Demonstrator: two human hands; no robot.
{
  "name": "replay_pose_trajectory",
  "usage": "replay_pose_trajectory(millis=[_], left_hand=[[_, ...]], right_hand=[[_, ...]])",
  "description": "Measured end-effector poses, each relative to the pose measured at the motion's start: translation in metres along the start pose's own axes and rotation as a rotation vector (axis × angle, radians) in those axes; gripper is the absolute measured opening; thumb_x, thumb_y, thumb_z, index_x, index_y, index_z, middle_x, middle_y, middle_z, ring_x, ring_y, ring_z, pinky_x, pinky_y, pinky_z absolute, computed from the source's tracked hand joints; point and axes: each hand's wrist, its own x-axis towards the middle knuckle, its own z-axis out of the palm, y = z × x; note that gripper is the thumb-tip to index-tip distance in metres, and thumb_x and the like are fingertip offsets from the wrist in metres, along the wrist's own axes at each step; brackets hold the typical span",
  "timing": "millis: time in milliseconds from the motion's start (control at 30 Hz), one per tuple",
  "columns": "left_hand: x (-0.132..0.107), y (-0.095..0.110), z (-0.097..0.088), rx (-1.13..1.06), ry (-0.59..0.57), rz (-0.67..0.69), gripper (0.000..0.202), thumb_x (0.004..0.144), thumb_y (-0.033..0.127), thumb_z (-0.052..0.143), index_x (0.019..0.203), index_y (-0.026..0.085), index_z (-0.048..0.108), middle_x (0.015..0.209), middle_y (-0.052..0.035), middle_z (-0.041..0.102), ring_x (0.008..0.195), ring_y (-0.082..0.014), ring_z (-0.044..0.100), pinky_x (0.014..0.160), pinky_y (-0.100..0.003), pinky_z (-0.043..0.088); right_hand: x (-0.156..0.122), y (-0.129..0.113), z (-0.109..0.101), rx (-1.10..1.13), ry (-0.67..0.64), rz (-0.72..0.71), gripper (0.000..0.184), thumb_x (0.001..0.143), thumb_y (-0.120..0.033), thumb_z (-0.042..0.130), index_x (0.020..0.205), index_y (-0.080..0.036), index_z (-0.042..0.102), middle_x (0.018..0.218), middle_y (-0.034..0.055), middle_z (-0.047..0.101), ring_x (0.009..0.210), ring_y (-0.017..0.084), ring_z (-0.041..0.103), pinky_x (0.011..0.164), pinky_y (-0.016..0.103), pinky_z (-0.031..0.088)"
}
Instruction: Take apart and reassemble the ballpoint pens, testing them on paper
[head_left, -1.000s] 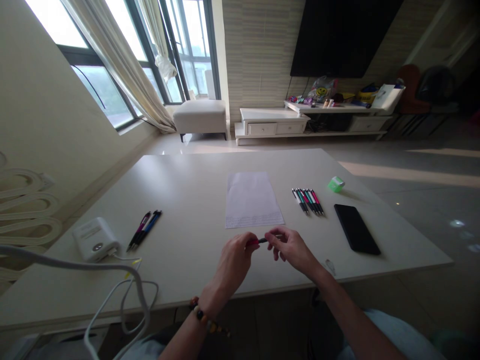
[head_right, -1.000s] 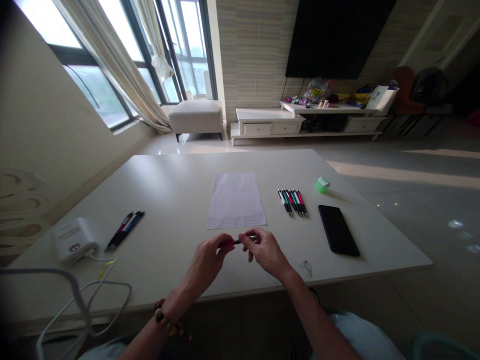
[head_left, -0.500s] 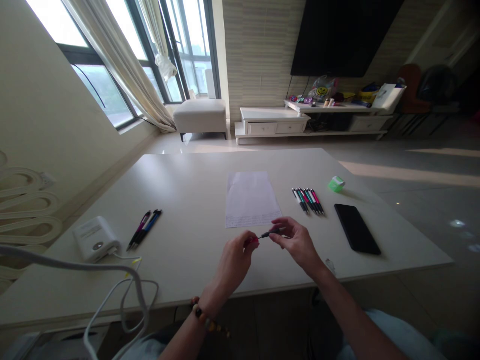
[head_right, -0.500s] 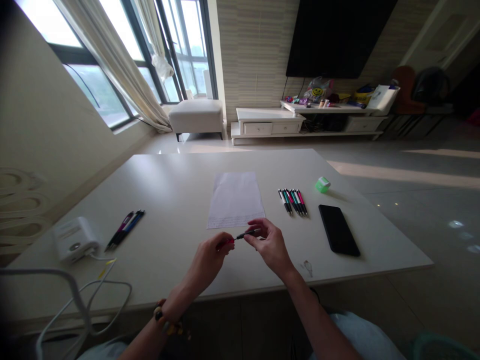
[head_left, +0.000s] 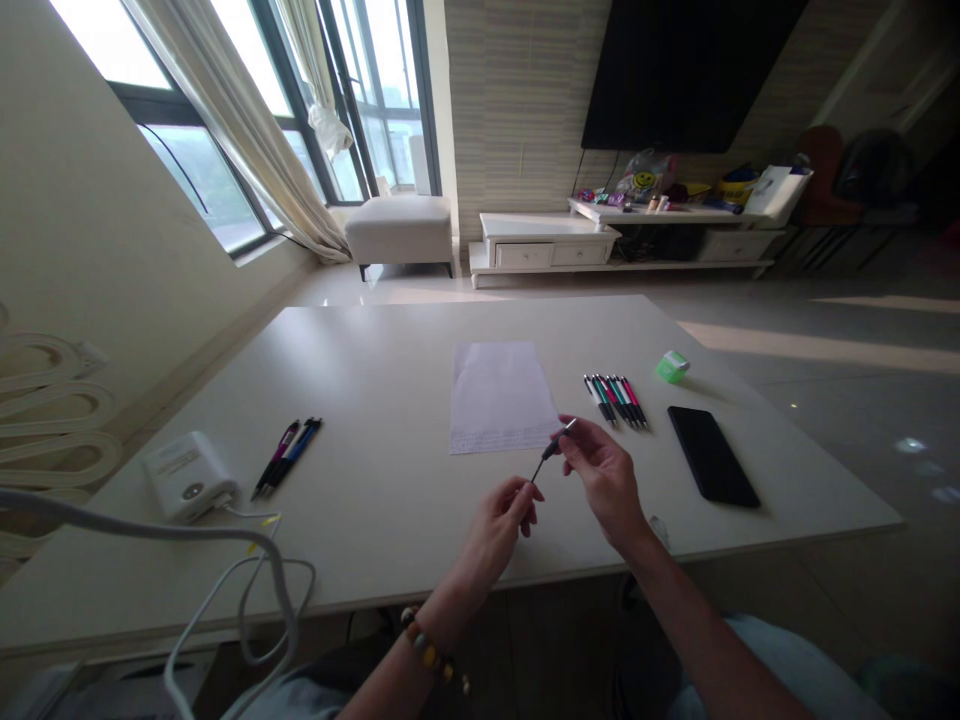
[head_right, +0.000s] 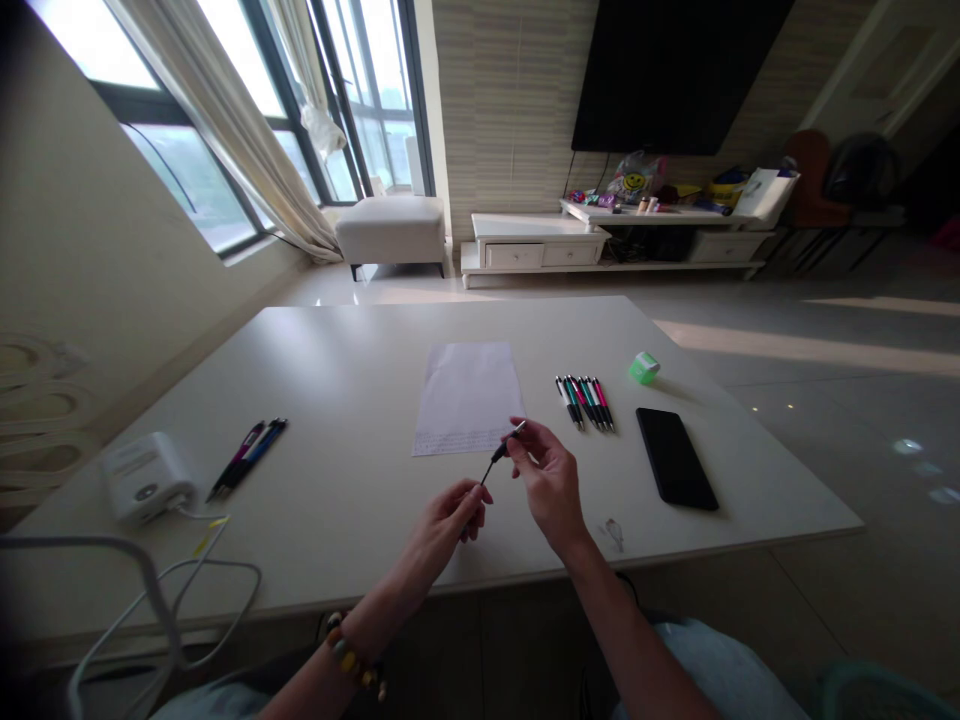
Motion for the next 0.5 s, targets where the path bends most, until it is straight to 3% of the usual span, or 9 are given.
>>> replay_pose_trajectory(millis=[67, 133, 233, 300, 400, 500], left_hand=[[0.0, -0.002, -0.001, -0.008, 0.018, -0.013, 0.038, 0.081, 0.052, 0.05, 0.079, 0.015, 0.058, 0.059, 0.002, 0.049, 0.051, -0.0079, 0.044, 0.048, -0.02, 0.031], [0.0, -0.004, -0.002, -0.015, 0.044, -0.036, 0.038, 0.08, 0.052, 0.05, 0.08, 0.015, 0.058, 0.06, 0.0018, 0.049, 0.051, -0.0078, 0.044, 0.047, -0.02, 0.03], [-0.001, -0.004, -0.004, -0.04, 0.104, -0.078, 0.038, 0.079, 0.053, 0.051, 0.081, 0.015, 0.057, 0.06, 0.002, 0.049, 0.05, -0.0073, 0.044, 0.046, -0.019, 0.029], [-0.001, -0.002, -0.004, -0.068, 0.139, -0.096, 0.038, 0.078, 0.053, 0.052, 0.081, 0.015, 0.057, 0.061, 0.0022, 0.049, 0.049, -0.0069, 0.043, 0.046, -0.019, 0.028], [-0.001, -0.001, -0.004, -0.096, 0.157, -0.106, 0.039, 0.076, 0.054, 0.053, 0.08, 0.016, 0.057, 0.061, 0.0025, 0.049, 0.048, -0.0064, 0.042, 0.045, -0.019, 0.027], [-0.001, -0.001, -0.004, -0.108, 0.157, -0.115, 0.04, 0.074, 0.055, 0.054, 0.079, 0.016, 0.057, 0.06, 0.0027, 0.049, 0.047, -0.0064, 0.042, 0.045, -0.019, 0.027]], right_hand=[[0.006, 0.001, -0.006, 0.019, 0.136, -0.015, 0.04, 0.078, -0.037, 0.062, 0.113, -0.018, 0.059, 0.094, 0.0078, 0.065, 0.077, 0.016, 0.06, 0.056, 0.023, 0.045], [0.012, 0.005, -0.013, -0.061, 0.166, 0.025, 0.041, 0.078, -0.039, 0.06, 0.113, -0.017, 0.059, 0.09, 0.0075, 0.065, 0.074, 0.016, 0.06, 0.054, 0.024, 0.045], [0.013, 0.019, -0.019, -0.401, -0.011, 0.125, 0.039, 0.076, -0.037, 0.059, 0.108, -0.014, 0.063, 0.078, 0.006, 0.065, 0.062, 0.016, 0.059, 0.053, 0.026, 0.045], [0.01, 0.03, -0.017, -0.686, -0.105, 0.119, 0.036, 0.075, -0.032, 0.059, 0.106, -0.016, 0.064, 0.073, 0.0049, 0.066, 0.062, 0.017, 0.06, 0.059, 0.028, 0.046], [0.005, 0.043, -0.011, -0.99, -0.131, 0.036, 0.034, 0.076, -0.026, 0.058, 0.108, -0.018, 0.063, 0.078, 0.0056, 0.067, 0.073, 0.019, 0.062, 0.069, 0.028, 0.044], [0.006, 0.051, -0.007, -1.079, -0.132, 0.014, 0.032, 0.077, -0.026, 0.057, 0.108, -0.018, 0.063, 0.082, 0.0068, 0.067, 0.075, 0.02, 0.062, 0.07, 0.027, 0.043]])
